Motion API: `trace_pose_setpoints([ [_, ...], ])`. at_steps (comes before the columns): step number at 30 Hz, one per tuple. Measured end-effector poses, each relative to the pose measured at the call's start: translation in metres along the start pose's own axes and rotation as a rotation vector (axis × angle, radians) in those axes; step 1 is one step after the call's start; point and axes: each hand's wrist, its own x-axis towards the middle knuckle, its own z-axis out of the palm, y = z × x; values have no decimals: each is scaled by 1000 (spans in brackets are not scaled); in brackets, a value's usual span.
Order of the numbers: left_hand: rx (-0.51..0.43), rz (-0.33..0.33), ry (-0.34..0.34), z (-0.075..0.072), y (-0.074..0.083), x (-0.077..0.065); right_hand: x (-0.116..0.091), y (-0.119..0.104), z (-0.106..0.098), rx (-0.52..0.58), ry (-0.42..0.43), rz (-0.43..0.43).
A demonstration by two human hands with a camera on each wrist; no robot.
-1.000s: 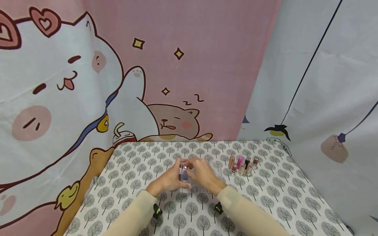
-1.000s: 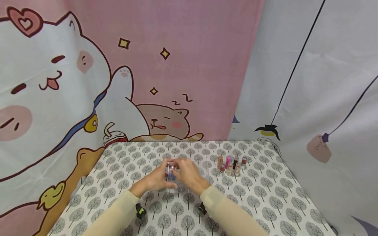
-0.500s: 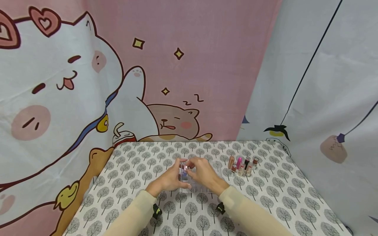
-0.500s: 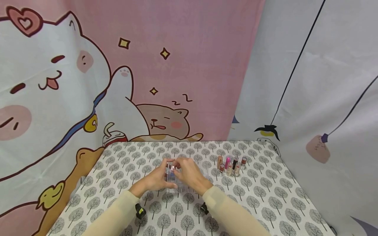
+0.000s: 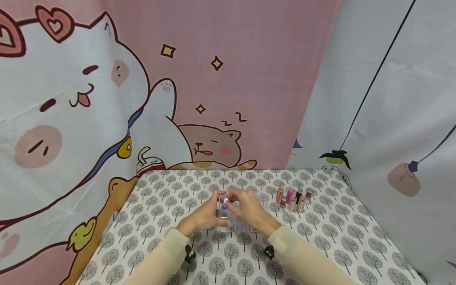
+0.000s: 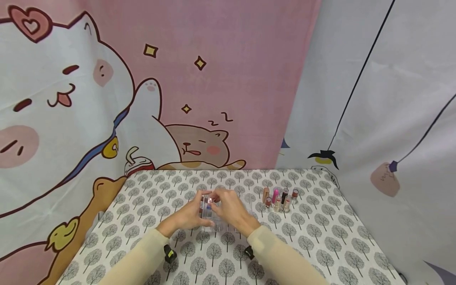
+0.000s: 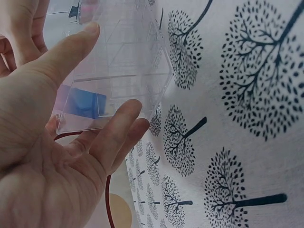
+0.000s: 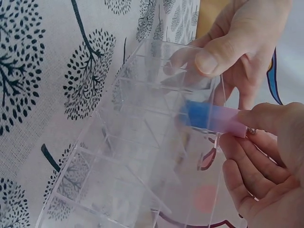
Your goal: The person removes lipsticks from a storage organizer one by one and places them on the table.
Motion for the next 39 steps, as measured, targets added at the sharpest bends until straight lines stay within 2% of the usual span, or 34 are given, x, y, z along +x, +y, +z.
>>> trace_pose_setpoints([
  [5,17,-7,1,-1,0,0,-2,-4,-5,2,29,-4],
  [12,25,-7,1,-2,-1,2,-4,-7,-14,-21,77,-52],
  [20,46,-25,12,-1,-2,3,-13,-9,-26,-47,98,-37],
  [24,39,-29,11,0,-1,2,-16,-7,-30,-85,129,-44],
  [31,55,-39,17,-1,-1,3,-22,-1,-38,-87,140,4],
  [39,65,-51,24,0,0,1,-29,8,-53,-147,204,-53],
])
